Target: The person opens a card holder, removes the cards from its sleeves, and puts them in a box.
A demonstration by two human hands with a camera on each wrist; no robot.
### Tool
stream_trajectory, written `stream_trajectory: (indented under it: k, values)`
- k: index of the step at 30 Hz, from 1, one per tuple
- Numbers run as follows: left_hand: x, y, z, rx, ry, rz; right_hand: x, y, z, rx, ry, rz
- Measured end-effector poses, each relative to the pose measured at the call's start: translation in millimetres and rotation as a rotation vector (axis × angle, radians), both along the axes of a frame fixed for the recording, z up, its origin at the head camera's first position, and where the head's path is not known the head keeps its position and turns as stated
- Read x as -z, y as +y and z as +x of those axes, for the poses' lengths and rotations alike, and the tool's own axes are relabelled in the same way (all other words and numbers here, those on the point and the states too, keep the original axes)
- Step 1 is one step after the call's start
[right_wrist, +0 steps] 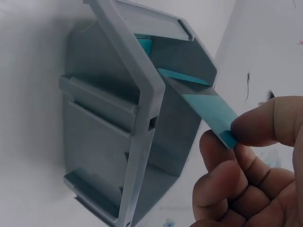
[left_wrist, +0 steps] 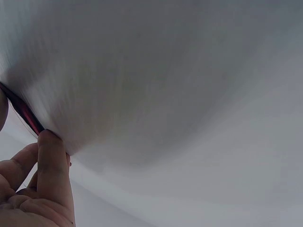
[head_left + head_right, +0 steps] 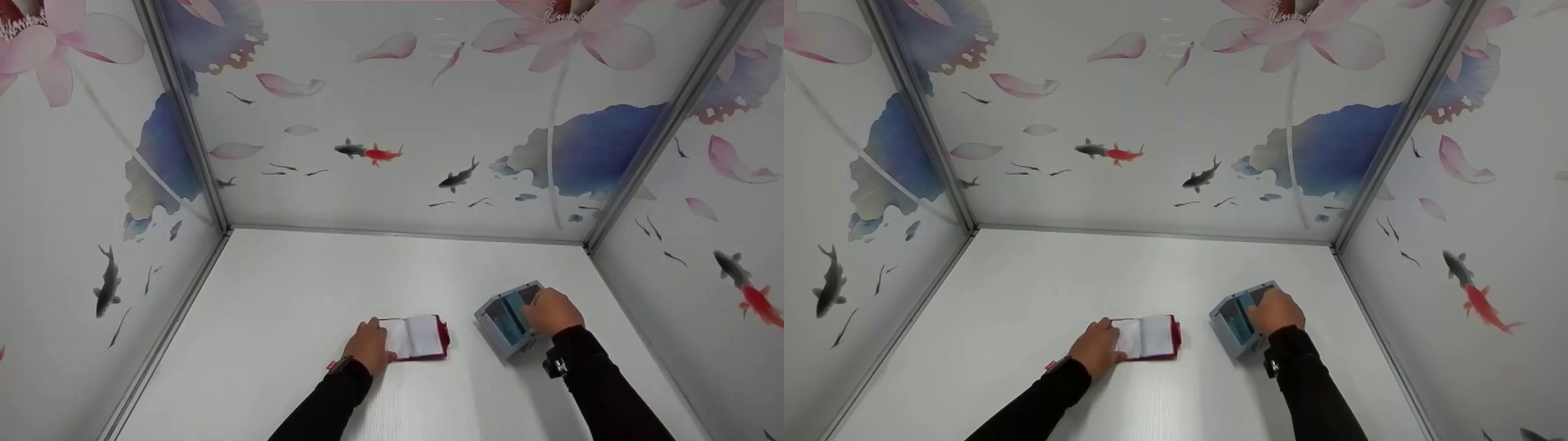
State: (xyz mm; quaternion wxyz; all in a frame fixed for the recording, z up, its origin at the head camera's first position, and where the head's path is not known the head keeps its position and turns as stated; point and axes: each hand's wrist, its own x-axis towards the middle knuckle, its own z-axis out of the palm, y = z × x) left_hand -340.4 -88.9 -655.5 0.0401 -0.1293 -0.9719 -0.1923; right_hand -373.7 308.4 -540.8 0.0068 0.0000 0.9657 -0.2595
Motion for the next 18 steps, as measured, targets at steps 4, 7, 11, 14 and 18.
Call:
stream_trajectory:
  k: [4, 7, 11, 14, 18]
  values:
    - [-3.6, 0.2, 2.1, -0.001, 0.019, -0.008, 2.5, 0, -0.2, -0.001, -0.001, 0.01]
    - [-1.1, -0.1, 1.5, -0.005, 0.028, -0.002, 6.2, -4, -2.3, -0.014, -0.014, 0.017]
    - [3.8, 0.5, -1.4, -0.008, 0.028, 0.008, 9.0, -12, -5.0, -0.03, -0.024, 0.062]
    - [5.4, 0.9, -2.8, -0.011, 0.024, 0.003, 10.0, -19, -7.2, -0.038, -0.049, 0.095]
    - [3.9, 1.4, -2.8, -0.008, 0.021, -0.011, 9.9, -26, -10.1, -0.045, -0.106, 0.125]
